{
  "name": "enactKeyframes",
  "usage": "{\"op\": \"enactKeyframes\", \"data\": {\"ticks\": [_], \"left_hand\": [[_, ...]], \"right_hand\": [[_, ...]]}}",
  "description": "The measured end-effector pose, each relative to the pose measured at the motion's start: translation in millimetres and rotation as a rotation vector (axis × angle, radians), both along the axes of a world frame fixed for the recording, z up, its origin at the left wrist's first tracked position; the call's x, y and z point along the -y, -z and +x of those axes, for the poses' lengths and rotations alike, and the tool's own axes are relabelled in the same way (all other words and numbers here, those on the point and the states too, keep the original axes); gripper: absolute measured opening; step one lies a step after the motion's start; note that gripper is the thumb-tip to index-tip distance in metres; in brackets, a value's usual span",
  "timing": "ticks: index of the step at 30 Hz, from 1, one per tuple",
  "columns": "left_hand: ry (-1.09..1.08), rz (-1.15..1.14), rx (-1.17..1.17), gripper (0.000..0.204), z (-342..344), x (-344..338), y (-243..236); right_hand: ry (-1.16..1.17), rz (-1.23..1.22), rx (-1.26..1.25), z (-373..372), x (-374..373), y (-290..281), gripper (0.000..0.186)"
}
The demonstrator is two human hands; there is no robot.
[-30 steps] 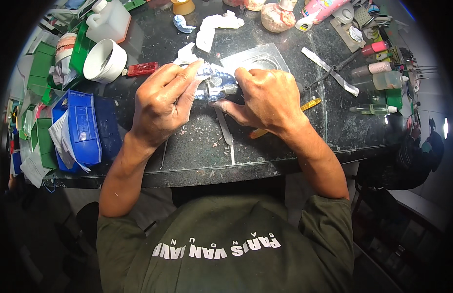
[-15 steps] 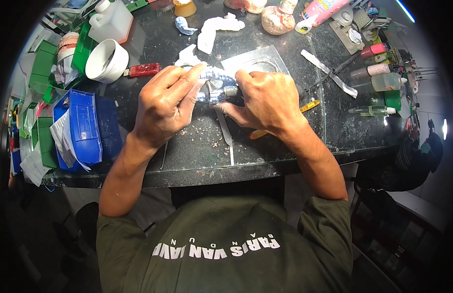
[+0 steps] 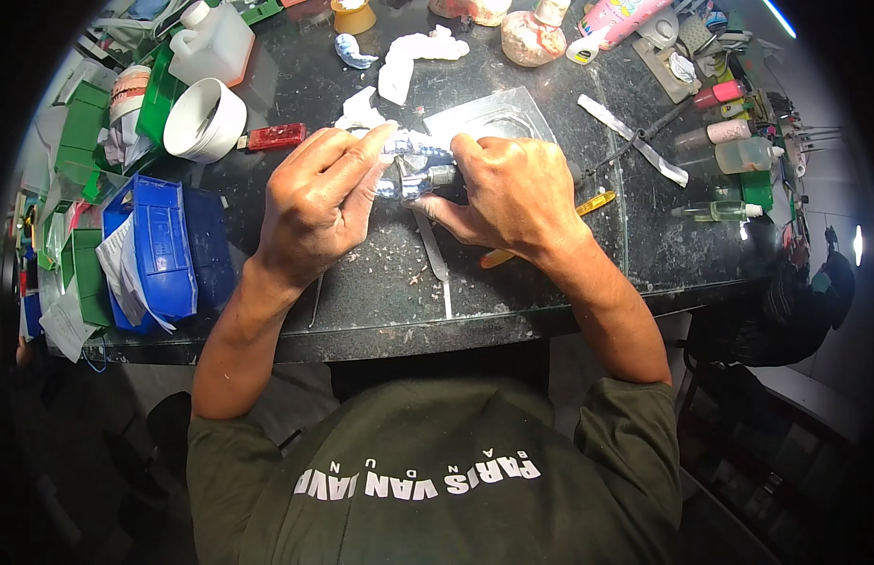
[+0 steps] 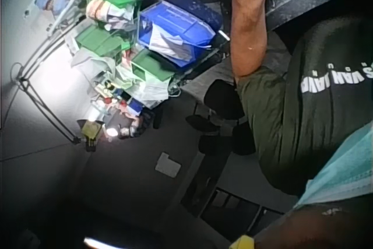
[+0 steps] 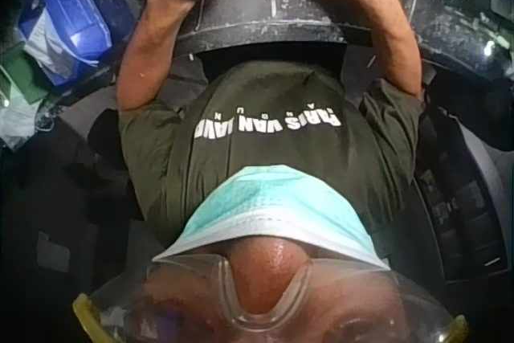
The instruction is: The person uses a rotary tool to trim the edges of a clear plastic dental guard. They rotate the guard to reach different sides, occasionally wiping away dust, and then pick up a blue dental model.
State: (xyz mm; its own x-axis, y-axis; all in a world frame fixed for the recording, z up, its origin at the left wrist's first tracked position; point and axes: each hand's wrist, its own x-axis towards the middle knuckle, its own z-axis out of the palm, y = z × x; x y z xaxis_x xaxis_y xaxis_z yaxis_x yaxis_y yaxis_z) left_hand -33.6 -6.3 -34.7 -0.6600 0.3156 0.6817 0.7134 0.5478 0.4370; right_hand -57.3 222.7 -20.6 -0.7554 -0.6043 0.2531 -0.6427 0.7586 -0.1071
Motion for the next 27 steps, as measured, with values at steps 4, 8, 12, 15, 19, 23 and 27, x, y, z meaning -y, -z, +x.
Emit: {"op": "enactKeyframes", "data": {"ticks": [4,8,12,15,19,23,27], "left_hand": [[-0.004,-0.002,0.005,0.034,-0.1,-0.8,-1.3],[-0.006,0.015,-0.001,0.032,-2.1,-1.0,-0.2],[-0.062,0.080,0.084,0.026,-2.8,4.9,1.2],[-0.088,0.156,0.148,0.023,-4.5,1.1,2.0],[-0.047,0.225,0.162,0.022,-5.9,-4.3,3.2],[0.017,0.380,0.297,0.020,-1.4,-12.8,6.0],[0.071,0.407,0.376,0.019,-0.1,-12.4,5.6]], "right_hand": [[0.014,0.009,0.006,-0.4,-1.3,-0.7,0.054],[0.014,0.001,-0.004,-0.5,-2.0,-1.5,0.055],[-0.070,-0.101,-0.018,-2.9,-5.0,-7.6,0.050],[-0.131,-0.326,0.054,-5.5,-15.5,-13.4,0.038],[-0.074,-0.501,0.212,-5.4,-16.9,-20.6,0.024],[-0.136,-0.540,0.273,-8.3,-22.4,-18.8,0.016],[-0.127,-0.596,0.440,-5.2,-24.9,-28.4,0.014]]}}
